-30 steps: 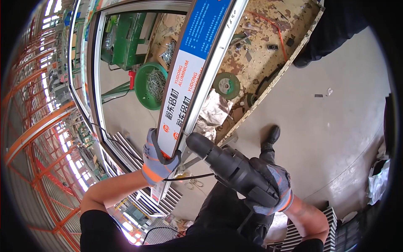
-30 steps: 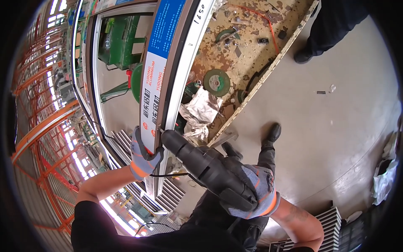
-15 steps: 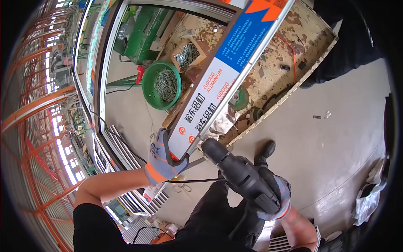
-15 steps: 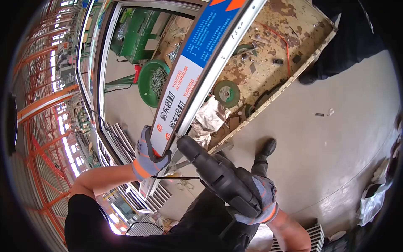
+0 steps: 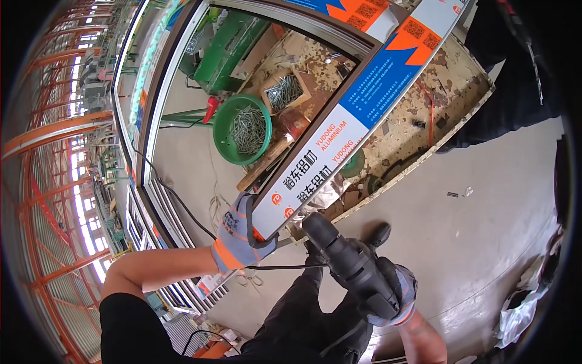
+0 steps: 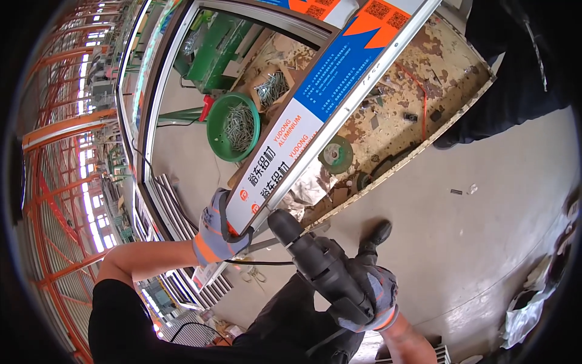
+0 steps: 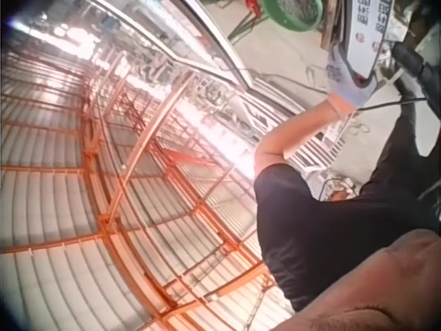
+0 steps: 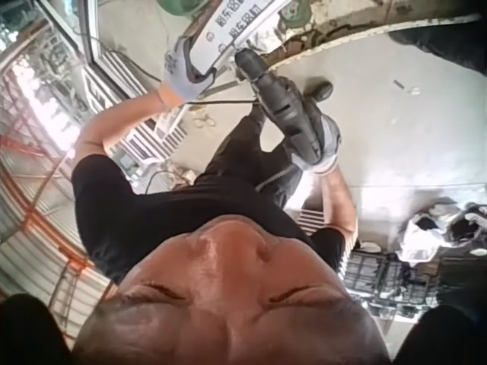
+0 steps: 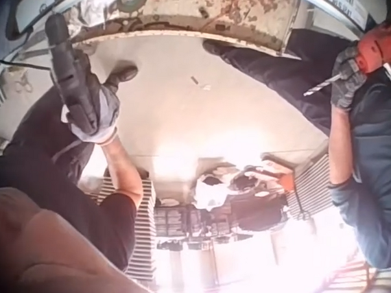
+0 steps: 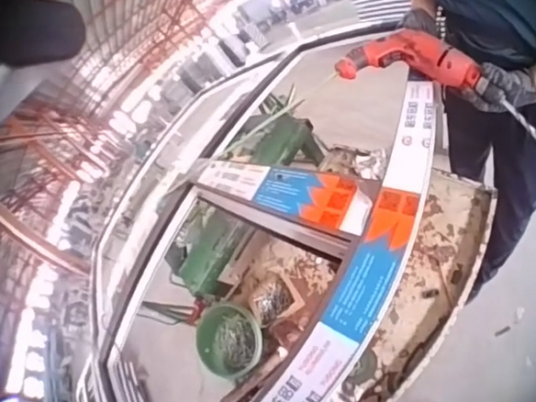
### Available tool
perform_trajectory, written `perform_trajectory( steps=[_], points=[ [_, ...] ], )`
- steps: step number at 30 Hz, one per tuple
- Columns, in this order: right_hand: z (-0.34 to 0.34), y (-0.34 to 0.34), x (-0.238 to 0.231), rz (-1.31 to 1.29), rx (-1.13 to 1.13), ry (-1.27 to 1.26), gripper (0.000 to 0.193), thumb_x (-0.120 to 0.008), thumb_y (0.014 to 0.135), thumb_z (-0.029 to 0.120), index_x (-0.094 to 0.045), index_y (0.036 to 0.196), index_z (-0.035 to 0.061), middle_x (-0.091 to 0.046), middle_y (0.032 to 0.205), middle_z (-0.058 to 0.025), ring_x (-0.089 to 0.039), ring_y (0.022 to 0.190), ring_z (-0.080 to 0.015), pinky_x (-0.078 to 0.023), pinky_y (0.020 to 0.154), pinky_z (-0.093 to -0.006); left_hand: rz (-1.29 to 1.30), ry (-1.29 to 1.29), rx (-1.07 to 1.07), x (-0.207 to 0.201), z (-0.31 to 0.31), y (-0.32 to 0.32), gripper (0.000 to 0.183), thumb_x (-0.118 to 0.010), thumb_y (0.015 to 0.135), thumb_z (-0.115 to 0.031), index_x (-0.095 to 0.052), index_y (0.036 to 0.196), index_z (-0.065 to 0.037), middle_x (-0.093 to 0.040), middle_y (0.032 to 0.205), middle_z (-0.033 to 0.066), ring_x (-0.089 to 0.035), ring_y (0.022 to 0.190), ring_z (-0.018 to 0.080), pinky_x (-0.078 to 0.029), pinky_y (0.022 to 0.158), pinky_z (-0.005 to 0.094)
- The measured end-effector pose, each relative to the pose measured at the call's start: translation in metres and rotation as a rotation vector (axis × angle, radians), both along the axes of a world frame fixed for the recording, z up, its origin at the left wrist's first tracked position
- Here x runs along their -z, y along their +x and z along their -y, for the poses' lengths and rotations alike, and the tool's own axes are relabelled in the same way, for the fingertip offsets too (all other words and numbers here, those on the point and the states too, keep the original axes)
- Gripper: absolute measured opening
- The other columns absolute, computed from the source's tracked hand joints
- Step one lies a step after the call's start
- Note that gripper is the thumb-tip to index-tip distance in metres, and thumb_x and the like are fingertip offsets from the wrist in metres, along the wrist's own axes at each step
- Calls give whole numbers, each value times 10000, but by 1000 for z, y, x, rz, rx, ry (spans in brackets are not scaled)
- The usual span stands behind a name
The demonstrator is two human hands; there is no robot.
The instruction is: Assemble a large metal window frame using a mallet, power drill, and sealant.
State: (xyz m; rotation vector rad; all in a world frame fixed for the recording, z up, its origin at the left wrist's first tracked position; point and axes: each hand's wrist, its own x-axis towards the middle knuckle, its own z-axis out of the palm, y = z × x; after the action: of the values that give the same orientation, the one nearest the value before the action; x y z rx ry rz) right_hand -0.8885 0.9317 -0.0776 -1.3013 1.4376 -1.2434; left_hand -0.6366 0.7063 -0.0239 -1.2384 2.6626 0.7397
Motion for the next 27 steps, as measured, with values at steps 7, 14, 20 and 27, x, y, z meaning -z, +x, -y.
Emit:
perform_trajectory(
  steps=[7, 14, 20, 27],
  points=[
    [17, 2, 7, -55, -34, -66, 461, -787, 533, 232, -690, 942, 43, -665, 928, -134, -660, 751, -345, -546, 642, -415, -65, -23, 77, -12, 0, -3, 656, -741, 641, -120, -437, 1215, -31, -524, 1022, 189, -563, 874, 401, -471, 748, 453],
    [6, 9, 8, -51, 42, -207, 570, -797, 535, 222, -675, 1056, 26, -662, 1009, -180, -672, 806, -356, -549, 679, -417, 87, 44, -57, -8, 0, 8, 756, -778, 687, -277, -412, 1275, 27, -530, 1171, 259, -601, 958, 422, -504, 810, 478],
    [-99, 38, -6, 32, 312, 179, 744, -792, 685, 326, -560, 1258, -88, -678, 1054, -194, -692, 846, -303, -542, 729, -384, 85, -17, -76, -4, -3, 18, 829, -748, 734, -381, -386, 1328, 70, -524, 1241, 264, -575, 1075, 403, -464, 924, 454],
    [-121, 100, -113, 111, 512, 328, 509, -654, 863, 389, -566, 1157, -16, -688, 673, -67, -672, 606, -147, -521, 554, -274, 115, 15, 6, -28, -9, 0, 887, -681, 767, -530, -403, 1341, 87, -602, 1137, 239, -599, 1069, 369, -470, 903, 447]
  ],
)
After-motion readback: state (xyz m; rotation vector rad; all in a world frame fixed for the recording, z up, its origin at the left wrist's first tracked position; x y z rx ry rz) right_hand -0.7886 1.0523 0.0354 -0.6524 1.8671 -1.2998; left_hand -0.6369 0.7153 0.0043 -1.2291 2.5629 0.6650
